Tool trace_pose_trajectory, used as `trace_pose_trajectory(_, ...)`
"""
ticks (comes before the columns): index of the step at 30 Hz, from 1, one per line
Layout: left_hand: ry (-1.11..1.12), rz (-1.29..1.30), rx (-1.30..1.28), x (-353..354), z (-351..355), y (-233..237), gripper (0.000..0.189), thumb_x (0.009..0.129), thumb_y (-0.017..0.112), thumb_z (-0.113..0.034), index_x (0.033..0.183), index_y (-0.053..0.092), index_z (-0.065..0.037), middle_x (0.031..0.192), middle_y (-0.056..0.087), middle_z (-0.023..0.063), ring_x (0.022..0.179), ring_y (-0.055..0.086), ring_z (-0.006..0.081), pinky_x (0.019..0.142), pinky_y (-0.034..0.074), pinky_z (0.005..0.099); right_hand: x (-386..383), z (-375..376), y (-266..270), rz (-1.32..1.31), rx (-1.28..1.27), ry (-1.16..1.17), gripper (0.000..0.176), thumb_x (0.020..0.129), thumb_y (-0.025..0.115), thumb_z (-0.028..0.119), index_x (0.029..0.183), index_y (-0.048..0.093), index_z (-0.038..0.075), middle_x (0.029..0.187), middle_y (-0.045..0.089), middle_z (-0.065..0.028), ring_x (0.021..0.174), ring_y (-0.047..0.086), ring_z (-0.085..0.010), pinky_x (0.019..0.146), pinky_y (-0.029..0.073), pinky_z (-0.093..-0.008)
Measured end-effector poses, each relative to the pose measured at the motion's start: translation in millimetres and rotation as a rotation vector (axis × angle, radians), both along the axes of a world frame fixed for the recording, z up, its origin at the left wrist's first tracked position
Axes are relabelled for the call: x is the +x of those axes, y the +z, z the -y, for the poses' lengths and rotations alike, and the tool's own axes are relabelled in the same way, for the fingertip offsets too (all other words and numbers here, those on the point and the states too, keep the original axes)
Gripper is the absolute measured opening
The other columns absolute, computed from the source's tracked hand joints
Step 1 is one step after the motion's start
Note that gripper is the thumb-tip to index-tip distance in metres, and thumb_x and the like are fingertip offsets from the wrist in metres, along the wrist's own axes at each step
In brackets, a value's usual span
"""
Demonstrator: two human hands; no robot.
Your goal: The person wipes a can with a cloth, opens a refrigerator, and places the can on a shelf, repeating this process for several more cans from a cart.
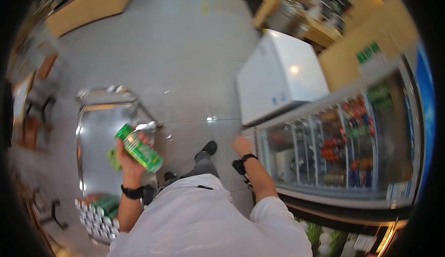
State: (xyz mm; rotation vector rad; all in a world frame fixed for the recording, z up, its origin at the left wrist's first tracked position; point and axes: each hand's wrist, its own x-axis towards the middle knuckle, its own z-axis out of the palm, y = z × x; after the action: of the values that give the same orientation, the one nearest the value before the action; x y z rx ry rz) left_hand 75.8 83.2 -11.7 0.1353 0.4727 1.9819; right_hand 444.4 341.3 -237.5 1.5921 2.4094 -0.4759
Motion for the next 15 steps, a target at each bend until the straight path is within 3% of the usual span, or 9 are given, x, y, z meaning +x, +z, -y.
trace_pose_trajectory(1, -0.006, -0.009, -0.047, 7, -14, 2, 0.068, 0.088, 0.049, -0.063, 0.129, 0.048, -0.009, 0.097, 0.054, 0.0086, 0.084, 0.055, 0.0225, 0.077, 0.051, 0.0434, 9, -12, 1, 0.024, 0.061, 0.001, 0.027, 0.080, 0.059, 0.022, 0.101, 0.064, 0.006, 0.104, 0.064, -0.0192, 0.098, 0.062, -0.0378, 0.085, 0.048, -0.0492)
trace_pose_trajectory(5, -0.097, -0.040, -0.204, 35, -92, 9, 0.069, 0.087, 0.043, -0.071, 0.114, 0.052, -0.007, 0.085, 0.053, 0.0083, 0.075, 0.055, 0.0222, 0.066, 0.050, 0.0385, 51, -78, 10, 0.070, 0.311, -0.038, 0.023, 0.081, 0.058, 0.023, 0.095, 0.066, 0.006, 0.095, 0.061, -0.0147, 0.096, 0.058, -0.0332, 0.084, 0.042, -0.0472)
trace_pose_trajectory(10, -0.199, -0.106, -0.281, 72, -182, 12, 0.065, 0.089, 0.038, -0.070, 0.105, 0.053, -0.008, 0.075, 0.052, 0.0065, 0.064, 0.053, 0.0202, 0.058, 0.048, 0.0356, 98, -175, 68, 0.357, 0.603, -0.011, 0.017, 0.081, 0.059, 0.015, 0.094, 0.063, 0.005, 0.096, 0.054, -0.0133, 0.098, 0.049, -0.0300, 0.089, 0.037, -0.0446)
trace_pose_trajectory(11, -0.202, -0.105, -0.295, 82, -197, 12, 0.066, 0.090, 0.038, -0.070, 0.104, 0.052, -0.007, 0.073, 0.051, 0.0064, 0.062, 0.052, 0.0198, 0.057, 0.047, 0.0350, 111, -194, 77, 0.417, 0.523, -0.036, 0.020, 0.081, 0.059, 0.015, 0.097, 0.064, 0.004, 0.102, 0.054, -0.0149, 0.101, 0.048, -0.0298, 0.090, 0.036, -0.0441)
trace_pose_trajectory(13, -0.215, -0.136, -0.336, 100, -227, 16, 0.065, 0.090, 0.038, -0.069, 0.103, 0.053, -0.008, 0.070, 0.051, 0.0062, 0.060, 0.052, 0.0191, 0.055, 0.047, 0.0341, 138, -223, 87, 0.581, 0.774, 0.005, 0.020, 0.083, 0.058, 0.015, 0.097, 0.066, 0.004, 0.102, 0.056, -0.0132, 0.101, 0.048, -0.0284, 0.090, 0.035, -0.0432)
trace_pose_trajectory(15, -0.261, -0.132, -0.385, 110, -249, 19, 0.064, 0.090, 0.038, -0.069, 0.102, 0.053, -0.008, 0.069, 0.051, 0.0063, 0.060, 0.053, 0.0193, 0.054, 0.047, 0.0343, 155, -247, 98, 0.700, 0.707, -0.049, 0.020, 0.084, 0.056, 0.015, 0.097, 0.068, 0.005, 0.101, 0.057, -0.0123, 0.102, 0.049, -0.0281, 0.091, 0.035, -0.0428)
